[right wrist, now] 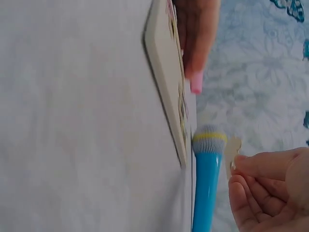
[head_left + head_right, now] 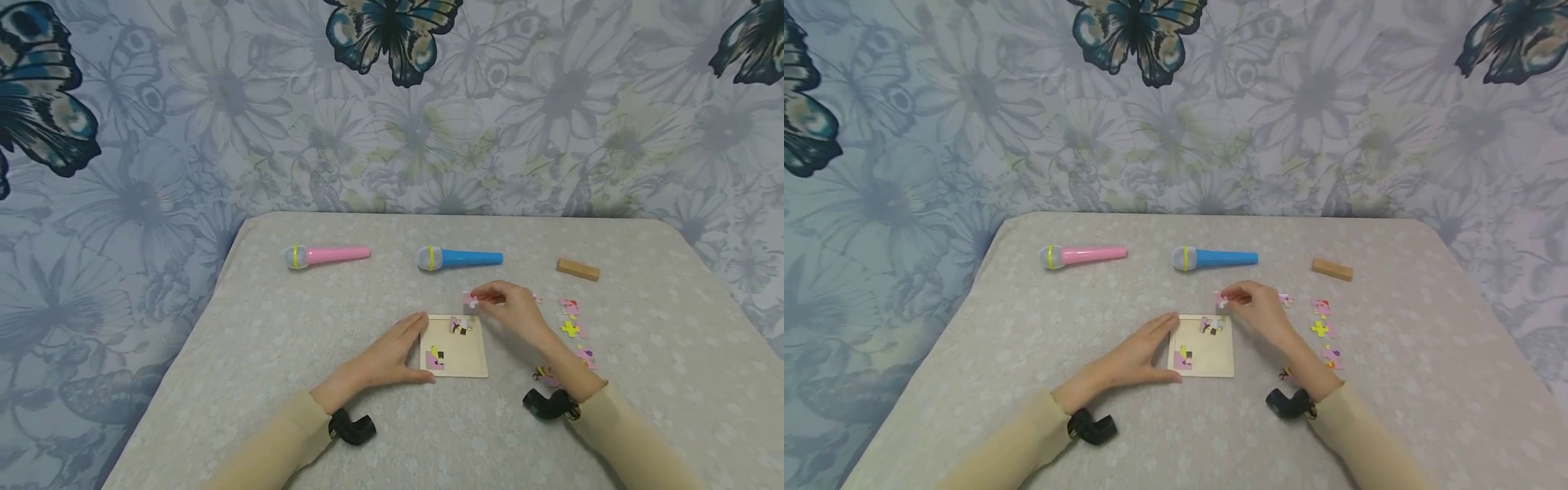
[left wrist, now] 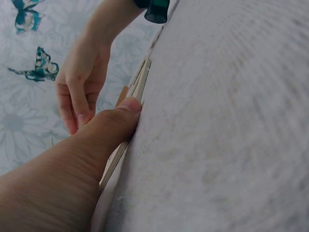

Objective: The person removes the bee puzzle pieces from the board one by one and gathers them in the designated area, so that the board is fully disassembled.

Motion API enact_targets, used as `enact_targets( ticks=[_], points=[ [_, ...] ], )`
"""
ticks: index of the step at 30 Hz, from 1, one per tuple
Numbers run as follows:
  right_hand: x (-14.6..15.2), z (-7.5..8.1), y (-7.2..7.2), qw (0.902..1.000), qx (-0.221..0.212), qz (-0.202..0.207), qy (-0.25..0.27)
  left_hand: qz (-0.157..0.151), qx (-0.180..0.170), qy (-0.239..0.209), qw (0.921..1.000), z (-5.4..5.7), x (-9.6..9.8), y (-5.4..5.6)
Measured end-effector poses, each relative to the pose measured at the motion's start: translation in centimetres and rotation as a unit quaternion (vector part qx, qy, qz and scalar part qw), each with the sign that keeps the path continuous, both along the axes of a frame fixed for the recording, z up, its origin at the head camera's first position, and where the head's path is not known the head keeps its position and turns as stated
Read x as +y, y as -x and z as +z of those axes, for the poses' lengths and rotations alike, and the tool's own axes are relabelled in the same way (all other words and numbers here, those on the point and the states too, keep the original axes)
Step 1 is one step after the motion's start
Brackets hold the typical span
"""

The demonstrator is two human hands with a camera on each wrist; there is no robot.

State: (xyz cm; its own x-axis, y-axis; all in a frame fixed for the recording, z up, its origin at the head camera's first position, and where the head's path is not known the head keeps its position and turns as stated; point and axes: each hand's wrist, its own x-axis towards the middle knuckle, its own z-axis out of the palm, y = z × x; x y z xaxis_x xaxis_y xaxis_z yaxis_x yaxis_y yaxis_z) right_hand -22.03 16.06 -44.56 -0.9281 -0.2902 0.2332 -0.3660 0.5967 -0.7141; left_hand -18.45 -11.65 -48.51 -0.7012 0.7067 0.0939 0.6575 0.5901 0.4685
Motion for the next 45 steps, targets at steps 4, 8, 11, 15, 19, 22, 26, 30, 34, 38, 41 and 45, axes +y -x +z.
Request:
enact_targets(
  ticks=[4,8,11,15,19,22,26,30,34,38,41,45],
  points=[
    [2.1,-0.3,0.5,0.9989,0.018,-0.028,-0.034,-0.002,-0.002,0.001,1.0,0.0,0.1,0.0],
    [3.4,-0.6,0.7,0.9977,0.007,-0.034,-0.057,0.003,-0.008,0.006,0.9999,0.0,0.1,0.0],
    [3.8,-0.7,0.9,0.9978,-0.002,-0.028,-0.059,0.004,-0.007,0.01,0.9999,-0.1,0.1,0.1],
    [3.9,-1.2,1.1,0.9974,-0.001,-0.03,-0.065,0.003,-0.007,0.009,0.9999,-0.1,0.1,0.1],
    [3.9,-1.6,1.4,0.9969,-0.005,-0.027,-0.074,0.004,-0.01,0.009,0.9999,-0.1,0.1,0.1],
    [4.0,-1.6,1.3,0.9964,-0.014,-0.023,-0.08,0.004,-0.01,0.011,0.9999,-0.1,0.1,0.1],
    [3.6,-0.9,1.0,0.9967,-0.02,-0.02,-0.077,0.005,-0.01,0.012,0.9999,-0.1,0.1,0.1],
    [2.4,0.0,0.4,0.9986,-0.008,0.002,-0.051,0.005,-0.011,0.01,0.9999,0.0,0.1,0.0],
    [0.6,0.3,-0.5,0.9981,-0.014,0.048,-0.036,0.005,-0.015,0.009,0.9998,0.0,0.0,0.0],
    [-1.0,-0.1,-1.4,0.996,-0.023,0.074,-0.044,0.003,-0.009,0.007,0.9999,0.0,0.0,0.0],
    [-1.8,-0.6,-1.8,0.9944,-0.003,0.081,-0.069,0.0,-0.004,0.004,1.0,0.2,0.0,0.0],
    [-2.3,-1.2,-2.1,0.9919,0.011,0.075,-0.103,-0.004,0.0,-0.002,1.0,0.2,-0.1,0.0]
  ],
)
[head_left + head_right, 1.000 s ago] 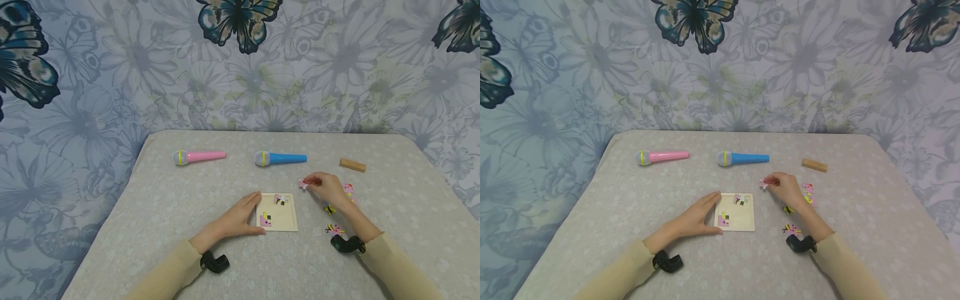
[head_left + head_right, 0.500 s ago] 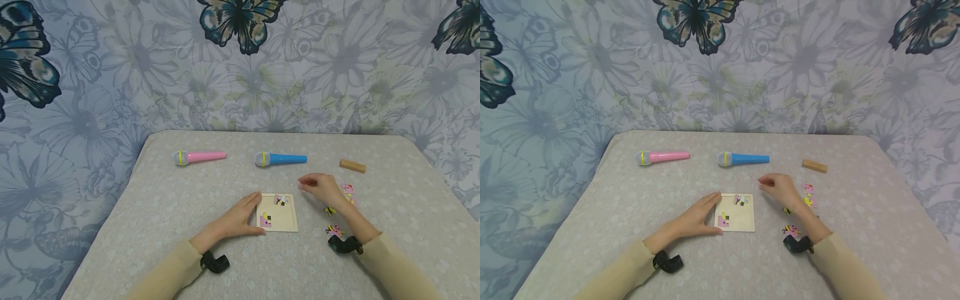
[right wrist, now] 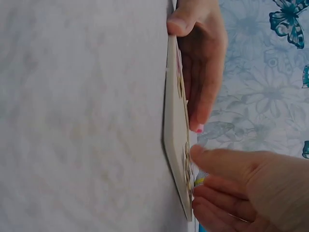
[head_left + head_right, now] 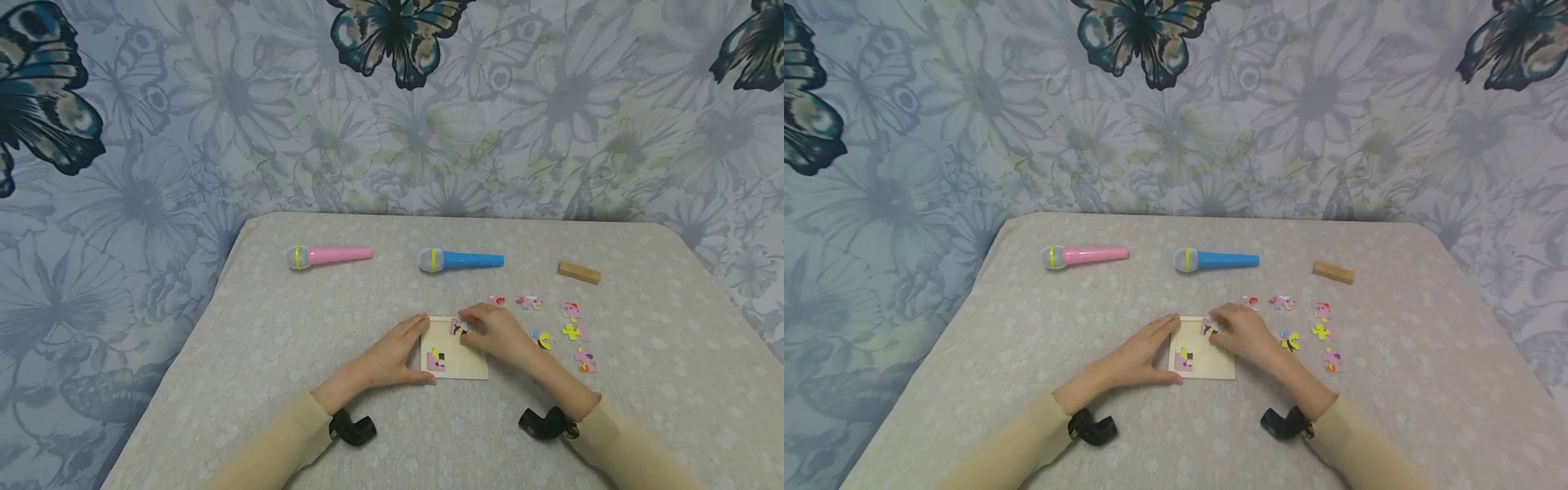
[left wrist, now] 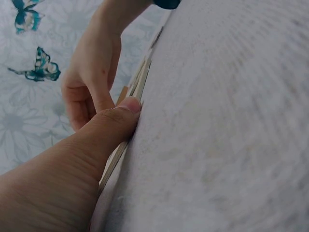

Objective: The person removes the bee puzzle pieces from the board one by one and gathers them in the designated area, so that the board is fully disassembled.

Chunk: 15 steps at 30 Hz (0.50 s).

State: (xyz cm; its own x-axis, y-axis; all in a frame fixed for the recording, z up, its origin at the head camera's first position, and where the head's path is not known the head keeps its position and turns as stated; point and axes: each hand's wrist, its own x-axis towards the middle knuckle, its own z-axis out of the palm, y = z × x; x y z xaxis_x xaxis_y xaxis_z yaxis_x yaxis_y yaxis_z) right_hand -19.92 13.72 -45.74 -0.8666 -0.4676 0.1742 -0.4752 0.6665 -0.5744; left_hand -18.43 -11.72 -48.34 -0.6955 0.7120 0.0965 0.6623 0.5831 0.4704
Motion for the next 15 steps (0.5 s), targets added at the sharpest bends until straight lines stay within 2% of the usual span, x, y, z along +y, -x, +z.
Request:
enact_targets(
  ticks=[7,15],
  points=[
    [-0.13,-0.71,-0.08,0.9988,0.048,0.001,-0.008,-0.001,0.003,0.001,1.0,-0.16,-0.03,-0.03],
    [0.07,-1.0,0.01,0.9971,0.072,0.013,-0.02,0.0,-0.001,-0.002,1.0,-0.2,0.09,0.0]
  ],
)
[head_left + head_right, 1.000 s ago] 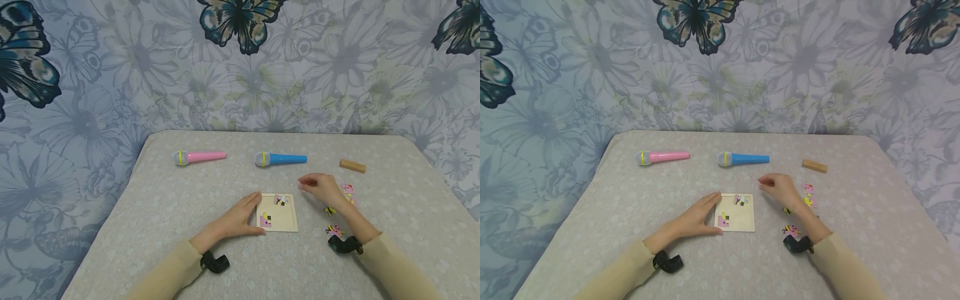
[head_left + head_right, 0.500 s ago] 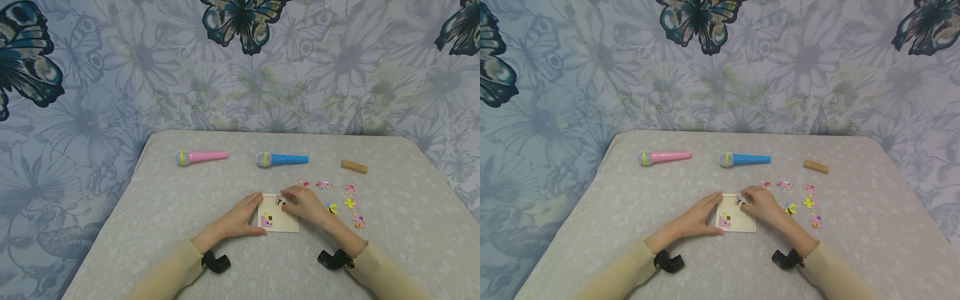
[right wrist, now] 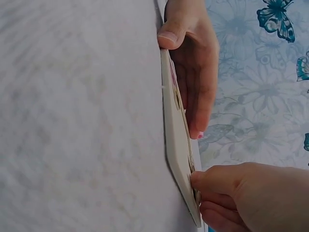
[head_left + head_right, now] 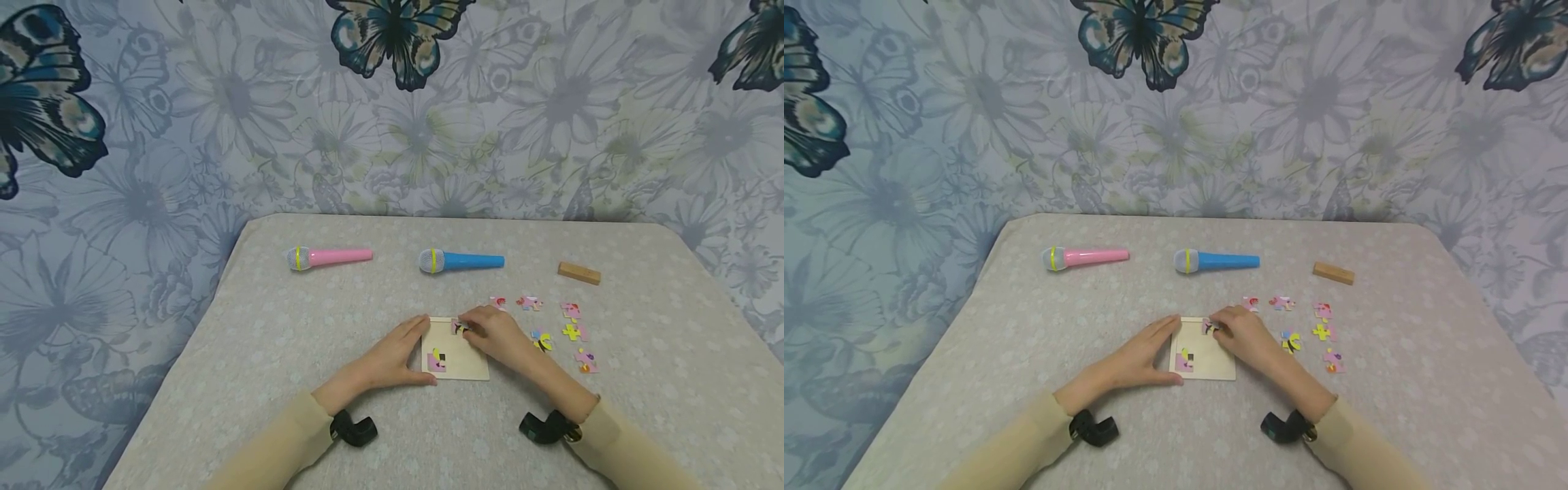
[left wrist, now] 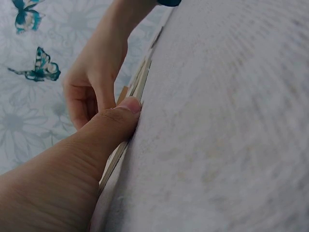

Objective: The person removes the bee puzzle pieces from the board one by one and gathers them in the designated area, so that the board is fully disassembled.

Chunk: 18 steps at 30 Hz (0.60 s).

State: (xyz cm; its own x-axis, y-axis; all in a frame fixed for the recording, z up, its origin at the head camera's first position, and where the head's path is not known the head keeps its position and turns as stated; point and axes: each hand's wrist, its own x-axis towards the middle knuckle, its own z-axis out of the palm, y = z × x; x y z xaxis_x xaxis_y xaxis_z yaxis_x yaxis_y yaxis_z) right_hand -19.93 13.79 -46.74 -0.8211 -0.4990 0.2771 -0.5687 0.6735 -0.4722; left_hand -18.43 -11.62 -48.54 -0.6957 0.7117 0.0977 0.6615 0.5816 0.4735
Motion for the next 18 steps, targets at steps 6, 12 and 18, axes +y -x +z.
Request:
enact_targets(
  ticks=[6,12,18],
  points=[
    [0.8,0.3,0.1,0.9991,-0.003,0.005,0.042,0.003,-0.006,0.007,1.0,0.0,0.0,0.0],
    [1.0,0.2,0.6,0.9988,-0.015,0.029,0.037,0.007,-0.007,0.005,0.9999,0.1,-0.1,0.0],
    [0.6,-0.1,1.1,0.9991,-0.024,0.032,0.011,0.006,-0.014,0.009,0.9998,0.0,-0.1,0.1]
  ],
)
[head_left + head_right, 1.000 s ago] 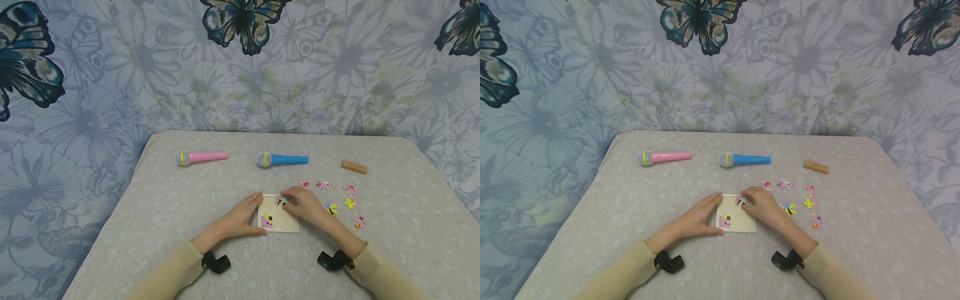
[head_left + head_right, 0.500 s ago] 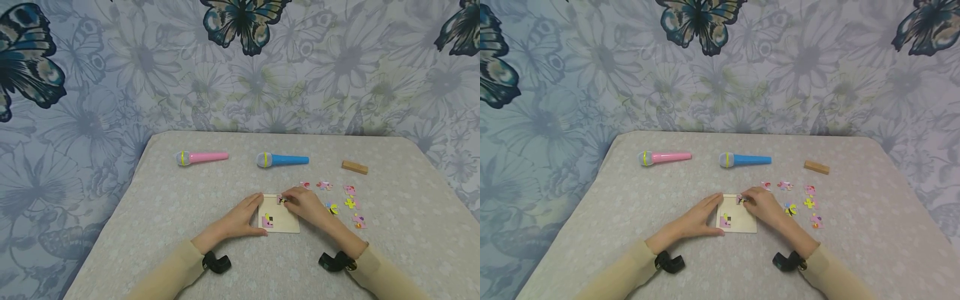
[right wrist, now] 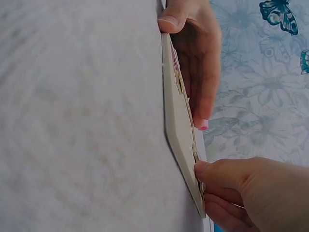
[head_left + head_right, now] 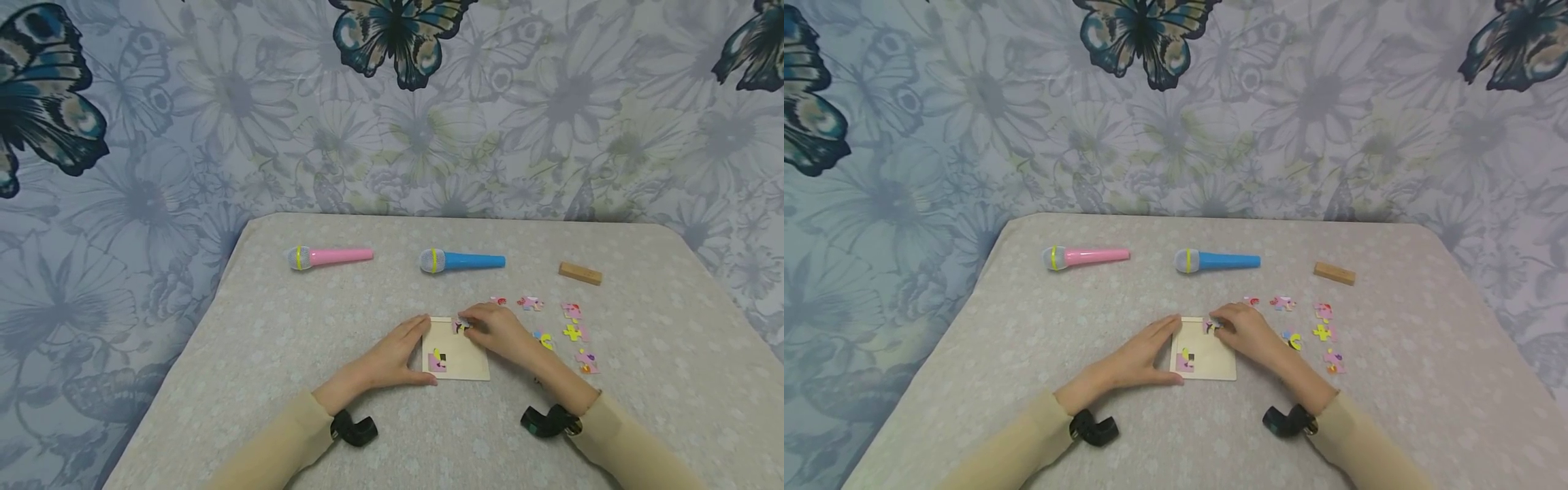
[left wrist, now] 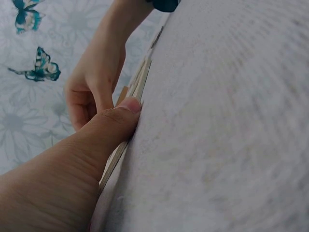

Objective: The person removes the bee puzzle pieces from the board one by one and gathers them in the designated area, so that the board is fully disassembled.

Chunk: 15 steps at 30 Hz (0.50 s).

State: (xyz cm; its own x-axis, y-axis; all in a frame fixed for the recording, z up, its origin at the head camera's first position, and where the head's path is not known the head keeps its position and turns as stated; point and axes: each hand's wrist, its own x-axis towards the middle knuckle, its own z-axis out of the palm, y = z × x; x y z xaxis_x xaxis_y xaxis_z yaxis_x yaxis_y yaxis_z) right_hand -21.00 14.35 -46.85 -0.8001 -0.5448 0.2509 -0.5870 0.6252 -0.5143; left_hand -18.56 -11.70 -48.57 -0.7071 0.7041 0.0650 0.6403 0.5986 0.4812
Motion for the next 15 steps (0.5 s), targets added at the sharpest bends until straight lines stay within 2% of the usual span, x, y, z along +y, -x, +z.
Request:
enact_targets(
  ticks=[5,11,15],
  points=[
    [0.6,0.4,0.0,0.9999,0.015,-0.006,0.002,0.0,0.002,0.002,1.0,-0.1,0.1,0.0],
    [3.3,1.7,-0.5,0.9983,0.04,-0.032,0.027,-0.002,0.0,0.004,1.0,-0.1,0.1,0.0],
    [5.1,1.8,-1.0,0.9986,0.036,-0.037,0.005,0.0,0.0,0.002,1.0,0.0,0.0,0.0]
  ],
)
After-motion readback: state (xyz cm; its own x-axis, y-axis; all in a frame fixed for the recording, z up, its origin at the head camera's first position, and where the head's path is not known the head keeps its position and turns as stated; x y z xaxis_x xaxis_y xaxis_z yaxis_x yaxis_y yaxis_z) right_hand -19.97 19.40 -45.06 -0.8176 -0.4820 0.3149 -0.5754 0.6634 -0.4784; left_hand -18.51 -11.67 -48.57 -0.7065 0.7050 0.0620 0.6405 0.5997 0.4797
